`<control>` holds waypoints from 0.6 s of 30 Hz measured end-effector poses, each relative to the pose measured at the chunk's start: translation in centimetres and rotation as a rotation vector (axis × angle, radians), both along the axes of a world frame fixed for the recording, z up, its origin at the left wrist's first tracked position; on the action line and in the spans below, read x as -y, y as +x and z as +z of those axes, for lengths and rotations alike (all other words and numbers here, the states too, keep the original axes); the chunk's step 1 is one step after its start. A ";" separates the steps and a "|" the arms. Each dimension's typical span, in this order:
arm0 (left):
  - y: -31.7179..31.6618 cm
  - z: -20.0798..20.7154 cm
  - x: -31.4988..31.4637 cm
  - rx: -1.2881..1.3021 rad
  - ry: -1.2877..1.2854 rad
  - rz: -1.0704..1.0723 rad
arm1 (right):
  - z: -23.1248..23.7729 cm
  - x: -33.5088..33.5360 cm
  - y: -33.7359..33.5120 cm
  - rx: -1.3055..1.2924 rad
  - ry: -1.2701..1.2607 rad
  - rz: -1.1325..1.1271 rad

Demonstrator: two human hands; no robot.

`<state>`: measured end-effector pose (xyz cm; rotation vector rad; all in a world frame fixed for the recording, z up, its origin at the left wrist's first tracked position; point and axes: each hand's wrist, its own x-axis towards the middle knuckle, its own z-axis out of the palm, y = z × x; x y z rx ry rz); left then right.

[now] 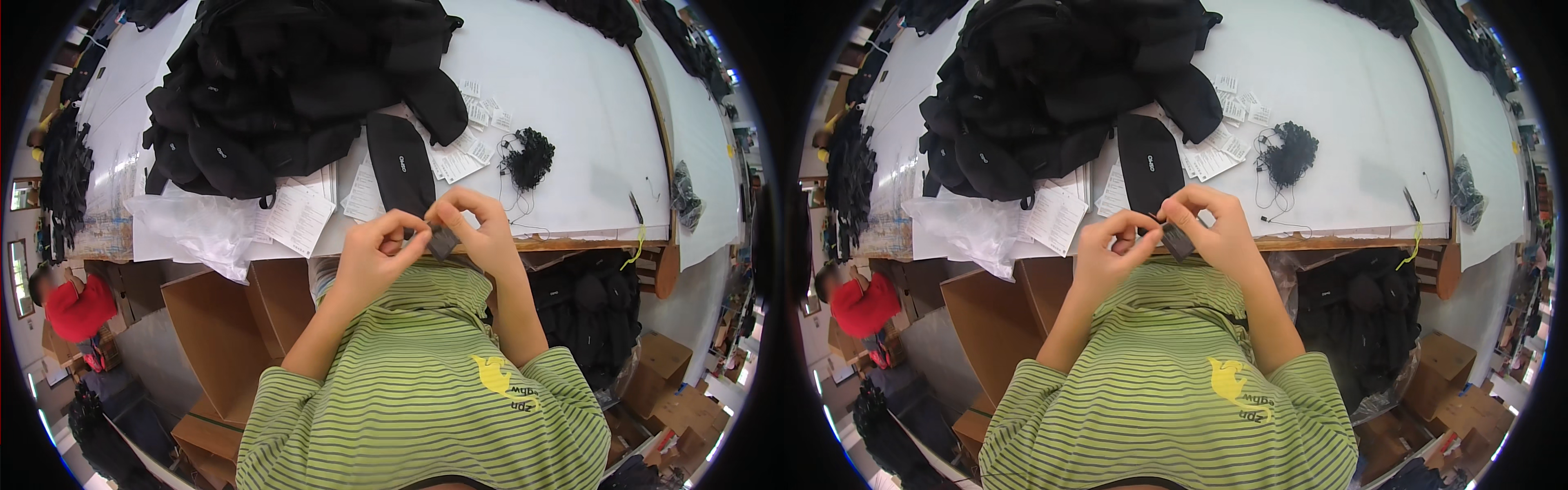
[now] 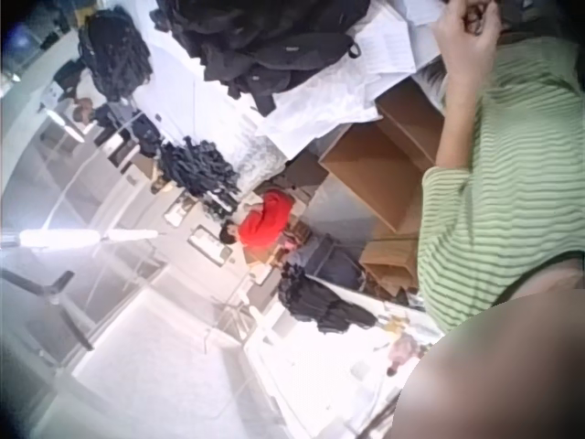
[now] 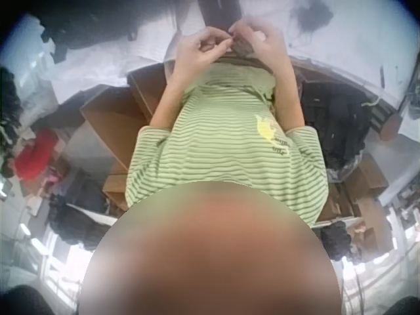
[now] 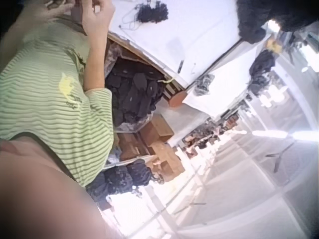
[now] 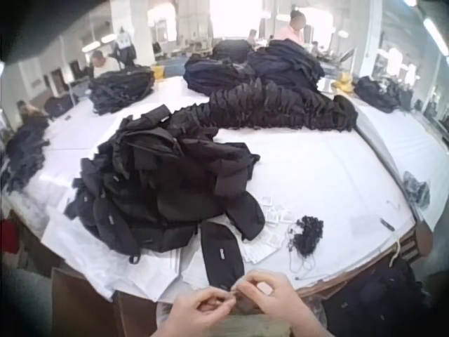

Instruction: Organizing small black pouches and attaching identifying labels or tags to them on a work table.

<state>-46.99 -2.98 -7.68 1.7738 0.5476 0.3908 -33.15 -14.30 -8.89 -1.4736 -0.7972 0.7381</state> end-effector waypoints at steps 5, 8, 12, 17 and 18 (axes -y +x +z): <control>0.1 0.4 2.4 0.078 0.271 -0.346 | -1.7 -3.3 0.3 0.275 -0.083 -0.006; 0.5 0.4 3.3 0.211 0.360 -0.430 | -4.0 -4.2 0.1 0.842 -0.260 0.025; 0.7 0.0 1.0 0.161 0.338 -0.291 | -5.1 -2.5 1.5 0.686 -0.391 -0.023; 1.8 -2.0 -2.3 0.102 0.588 -0.146 | -1.5 -0.7 1.9 0.476 -0.234 -0.162; 2.0 -2.1 -2.6 0.094 0.775 -0.152 | -0.7 -0.4 2.0 0.442 -0.188 -0.123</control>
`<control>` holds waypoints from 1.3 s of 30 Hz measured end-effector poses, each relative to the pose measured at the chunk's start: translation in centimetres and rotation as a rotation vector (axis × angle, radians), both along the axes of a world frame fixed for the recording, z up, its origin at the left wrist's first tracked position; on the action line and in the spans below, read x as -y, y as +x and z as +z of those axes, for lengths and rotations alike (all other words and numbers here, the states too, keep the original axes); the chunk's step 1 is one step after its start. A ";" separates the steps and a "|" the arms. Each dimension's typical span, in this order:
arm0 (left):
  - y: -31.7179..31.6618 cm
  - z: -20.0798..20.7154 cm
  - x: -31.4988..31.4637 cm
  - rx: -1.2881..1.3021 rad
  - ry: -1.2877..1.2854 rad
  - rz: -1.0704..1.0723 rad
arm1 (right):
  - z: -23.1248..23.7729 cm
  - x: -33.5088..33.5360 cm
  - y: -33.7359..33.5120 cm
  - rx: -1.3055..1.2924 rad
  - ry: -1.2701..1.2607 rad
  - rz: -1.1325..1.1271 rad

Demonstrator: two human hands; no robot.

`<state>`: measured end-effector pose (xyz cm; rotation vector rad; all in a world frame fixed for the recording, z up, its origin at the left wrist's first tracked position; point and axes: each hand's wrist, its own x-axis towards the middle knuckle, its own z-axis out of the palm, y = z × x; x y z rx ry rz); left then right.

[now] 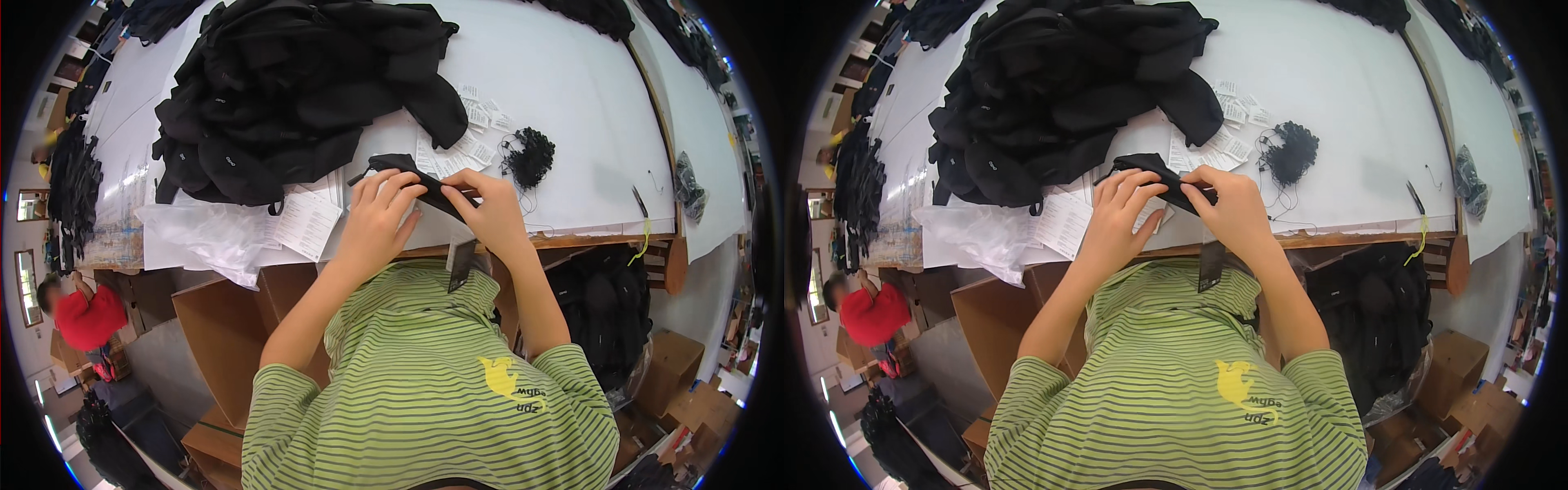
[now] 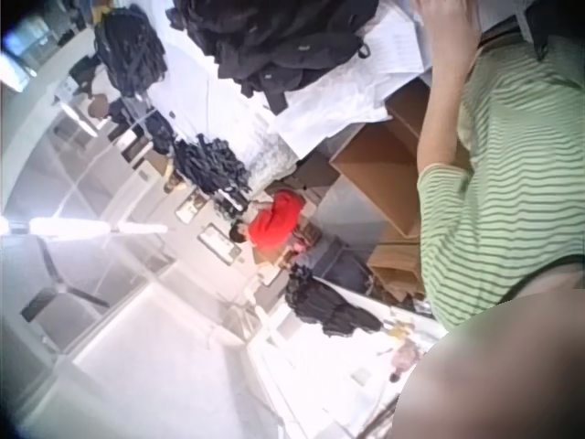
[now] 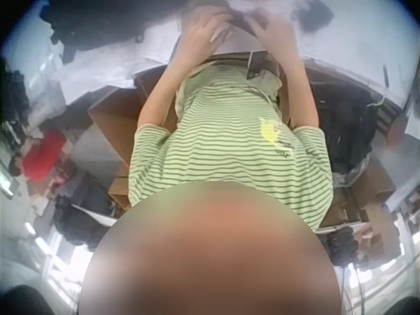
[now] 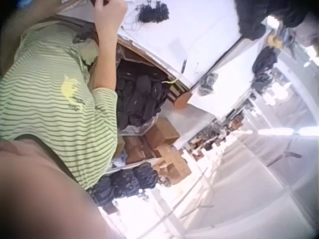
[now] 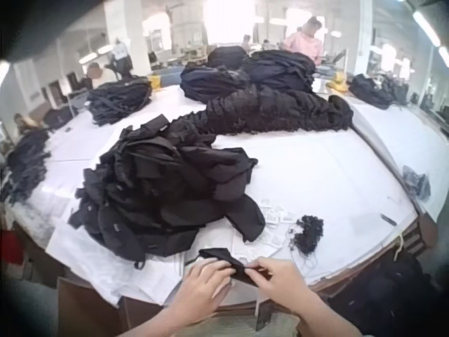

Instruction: Organizing small black pouches and attaching identifying labels or tags to them on a work table.

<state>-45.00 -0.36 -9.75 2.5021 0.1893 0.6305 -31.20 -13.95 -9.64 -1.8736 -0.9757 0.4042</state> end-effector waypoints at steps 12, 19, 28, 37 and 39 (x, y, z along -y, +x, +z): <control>-1.2 1.6 -0.6 0.239 0.240 -0.154 | 6.5 1.4 -1.9 0.000 0.177 -0.045; -1.9 2.4 -0.6 0.241 0.317 -0.143 | 6.8 1.0 -2.5 -0.039 0.225 0.029; -2.7 3.5 0.2 -0.073 0.271 -0.203 | 5.7 0.2 -2.3 -0.049 0.177 0.069; -5.5 4.6 -0.7 -0.618 -0.397 -0.131 | -3.6 6.4 -2.0 -0.886 0.091 0.212; -6.2 4.3 -0.8 -0.610 -0.434 -0.111 | -3.2 8.0 -4.1 -0.760 -0.113 0.272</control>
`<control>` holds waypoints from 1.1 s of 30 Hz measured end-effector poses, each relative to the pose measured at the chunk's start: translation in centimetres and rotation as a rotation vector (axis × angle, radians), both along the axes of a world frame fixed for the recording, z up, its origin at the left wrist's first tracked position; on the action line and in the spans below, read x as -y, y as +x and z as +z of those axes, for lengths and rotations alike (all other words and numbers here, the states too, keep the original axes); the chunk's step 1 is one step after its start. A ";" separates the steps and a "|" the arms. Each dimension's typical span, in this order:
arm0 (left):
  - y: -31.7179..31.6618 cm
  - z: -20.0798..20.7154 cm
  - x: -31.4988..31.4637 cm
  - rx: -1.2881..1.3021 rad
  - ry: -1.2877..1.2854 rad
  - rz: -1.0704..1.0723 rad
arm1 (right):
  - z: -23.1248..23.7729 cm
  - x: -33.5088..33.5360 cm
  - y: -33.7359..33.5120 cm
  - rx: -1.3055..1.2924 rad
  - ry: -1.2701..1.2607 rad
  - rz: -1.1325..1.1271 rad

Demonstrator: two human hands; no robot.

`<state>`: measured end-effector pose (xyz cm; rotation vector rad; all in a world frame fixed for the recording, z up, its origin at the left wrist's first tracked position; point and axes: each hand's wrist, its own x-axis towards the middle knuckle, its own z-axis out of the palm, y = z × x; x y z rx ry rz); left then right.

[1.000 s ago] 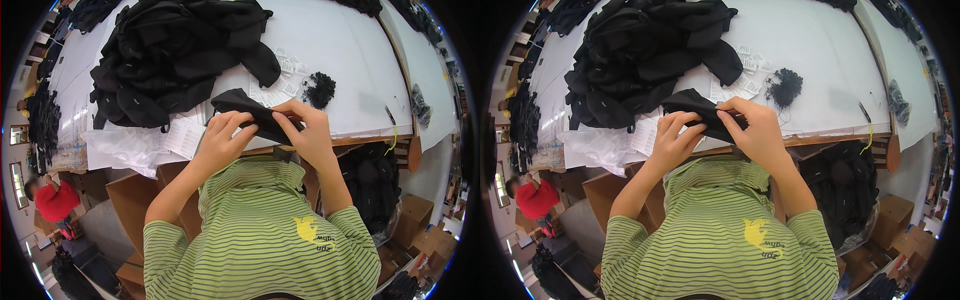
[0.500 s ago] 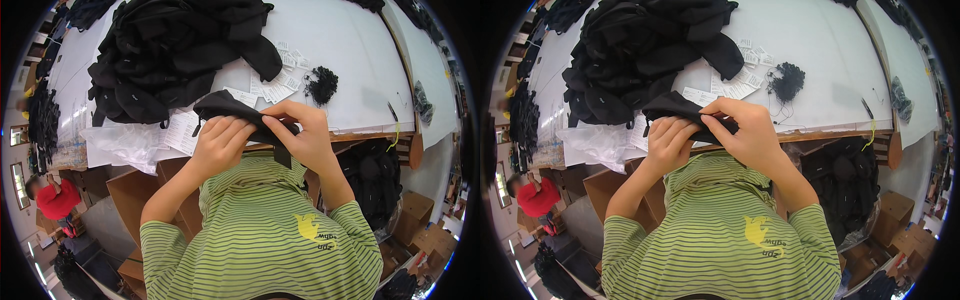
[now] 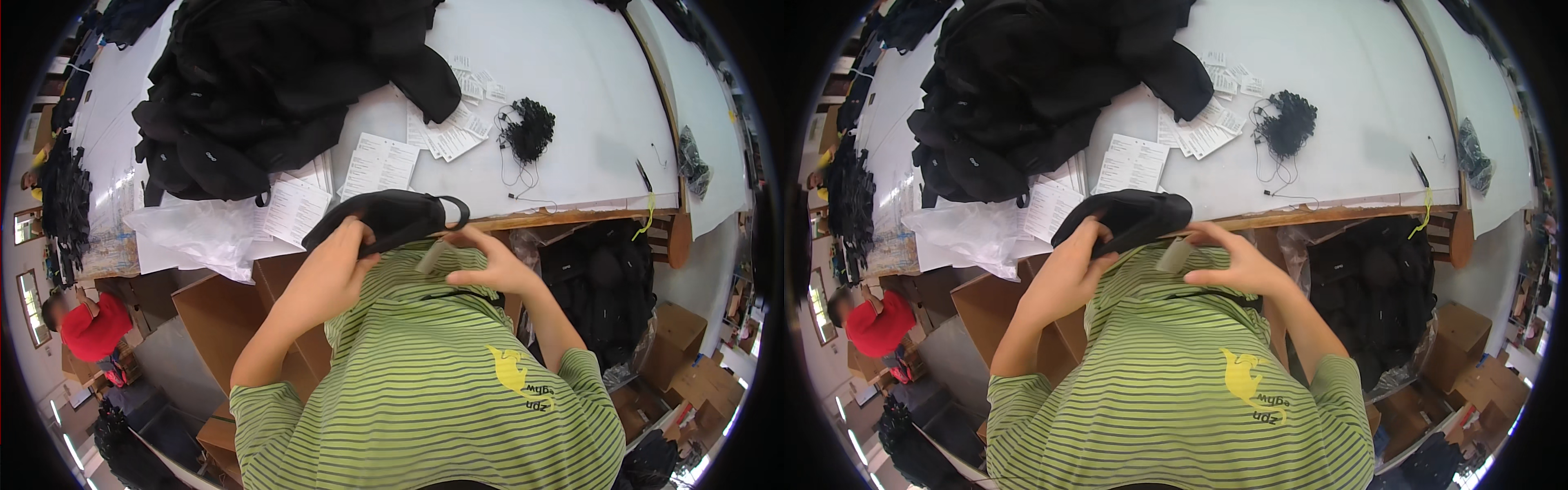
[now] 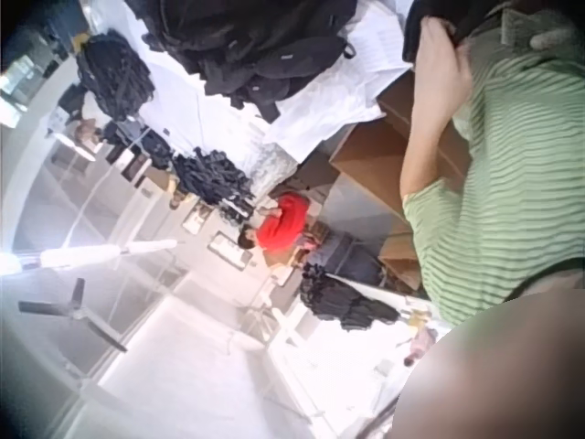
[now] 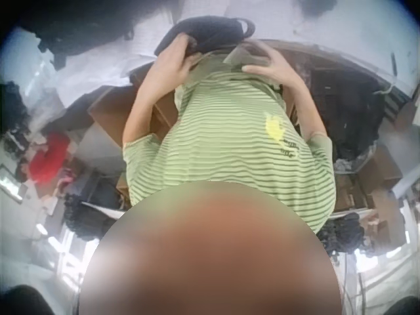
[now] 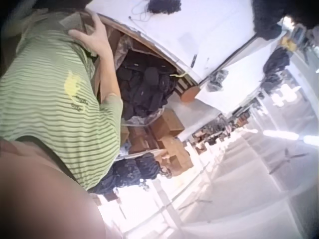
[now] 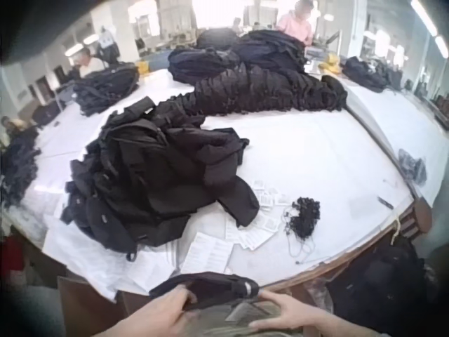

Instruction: Organizing small black pouches and attaching identifying labels or tags to them on a work table.

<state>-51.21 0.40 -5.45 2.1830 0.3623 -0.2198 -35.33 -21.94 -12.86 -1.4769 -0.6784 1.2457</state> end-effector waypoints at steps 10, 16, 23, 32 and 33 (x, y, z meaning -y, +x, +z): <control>-1.1 -1.1 -1.3 -0.023 -0.047 0.203 | 1.5 1.1 1.2 -0.160 0.134 -0.150; -2.5 -0.5 -1.4 -0.019 -0.081 0.138 | 4.6 2.2 6.0 0.127 -0.070 -0.258; -1.8 0.7 -0.4 -0.170 -0.210 0.018 | 2.3 0.5 7.2 -0.469 0.309 -1.014; -0.7 1.0 1.3 -0.051 -0.139 -0.108 | -0.8 -4.8 3.0 -1.007 0.275 -0.965; -0.6 1.0 1.3 -0.053 -0.136 -0.110 | -0.9 -4.9 2.9 -1.010 0.277 -0.966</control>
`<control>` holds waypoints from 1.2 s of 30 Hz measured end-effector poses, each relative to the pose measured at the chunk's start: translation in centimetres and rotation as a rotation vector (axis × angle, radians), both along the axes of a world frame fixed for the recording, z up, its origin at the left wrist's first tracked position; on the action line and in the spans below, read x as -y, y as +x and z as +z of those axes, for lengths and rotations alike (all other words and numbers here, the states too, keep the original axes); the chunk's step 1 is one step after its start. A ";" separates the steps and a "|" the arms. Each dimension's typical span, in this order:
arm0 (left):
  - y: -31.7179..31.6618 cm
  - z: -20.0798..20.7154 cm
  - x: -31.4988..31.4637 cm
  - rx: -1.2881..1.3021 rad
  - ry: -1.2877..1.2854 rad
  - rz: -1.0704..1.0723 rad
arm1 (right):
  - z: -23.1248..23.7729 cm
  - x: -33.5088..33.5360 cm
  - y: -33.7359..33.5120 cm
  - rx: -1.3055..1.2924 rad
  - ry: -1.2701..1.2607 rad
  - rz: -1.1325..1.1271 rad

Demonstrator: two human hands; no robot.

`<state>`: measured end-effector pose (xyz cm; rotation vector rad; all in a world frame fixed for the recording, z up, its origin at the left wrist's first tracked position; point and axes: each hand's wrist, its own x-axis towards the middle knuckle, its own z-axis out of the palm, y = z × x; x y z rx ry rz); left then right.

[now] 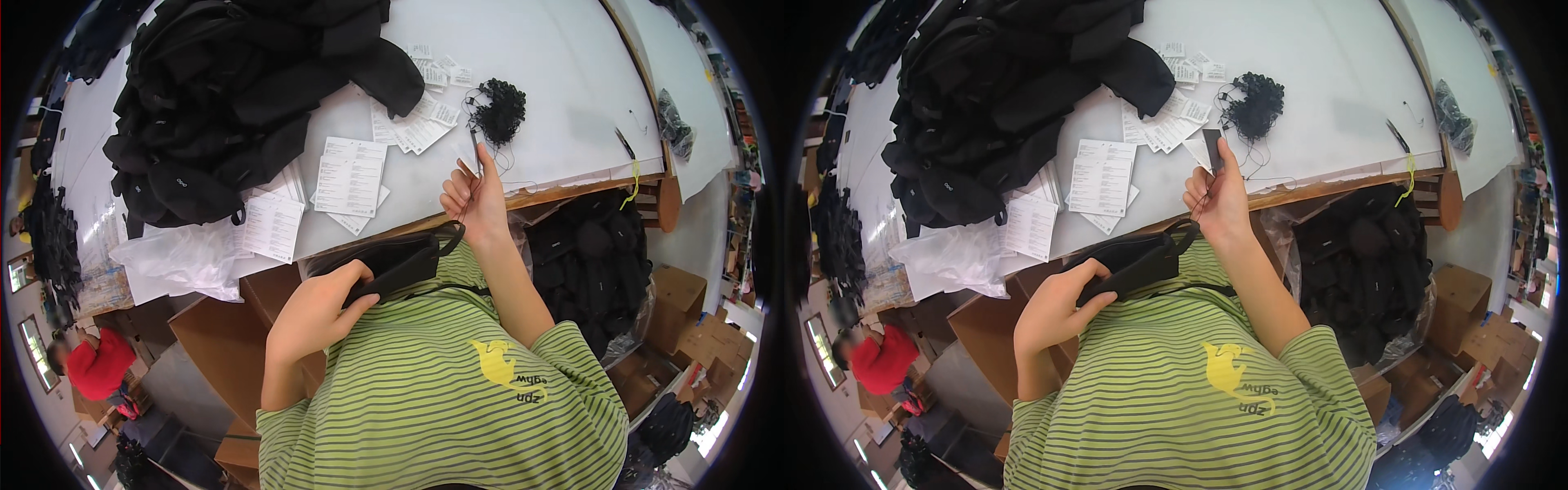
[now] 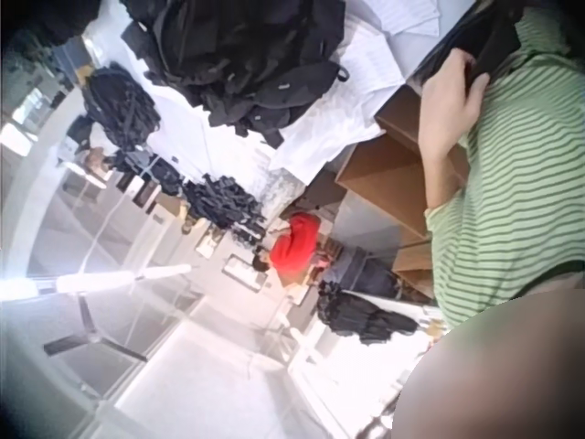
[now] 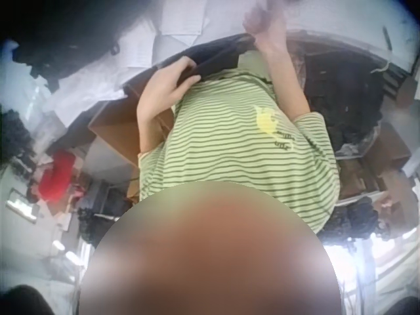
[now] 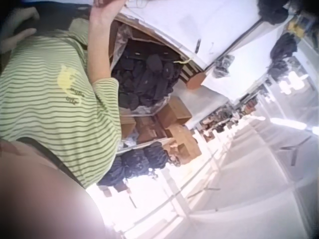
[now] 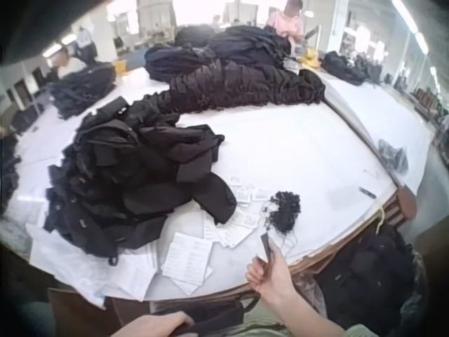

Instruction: Organizing small black pouches and attaching identifying labels or tags to them on a work table.

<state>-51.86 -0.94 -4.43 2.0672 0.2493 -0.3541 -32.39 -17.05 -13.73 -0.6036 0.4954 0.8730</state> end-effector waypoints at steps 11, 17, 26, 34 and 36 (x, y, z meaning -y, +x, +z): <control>1.0 -0.2 -0.5 0.074 0.087 -0.051 | 1.8 -1.4 0.3 0.532 -0.472 0.005; 4.4 -0.5 0.0 0.321 0.315 -0.051 | 8.4 -0.2 0.8 1.683 -0.895 1.010; 6.8 -1.9 0.1 0.148 0.137 -0.372 | 7.0 3.9 0.5 1.386 -0.638 1.352; 19.7 -7.9 -0.8 0.451 0.160 -0.116 | 7.0 6.2 -1.0 1.623 -0.735 1.227; 22.5 -13.5 -0.9 0.787 0.634 -0.150 | 7.6 6.5 -1.0 1.689 -0.739 1.162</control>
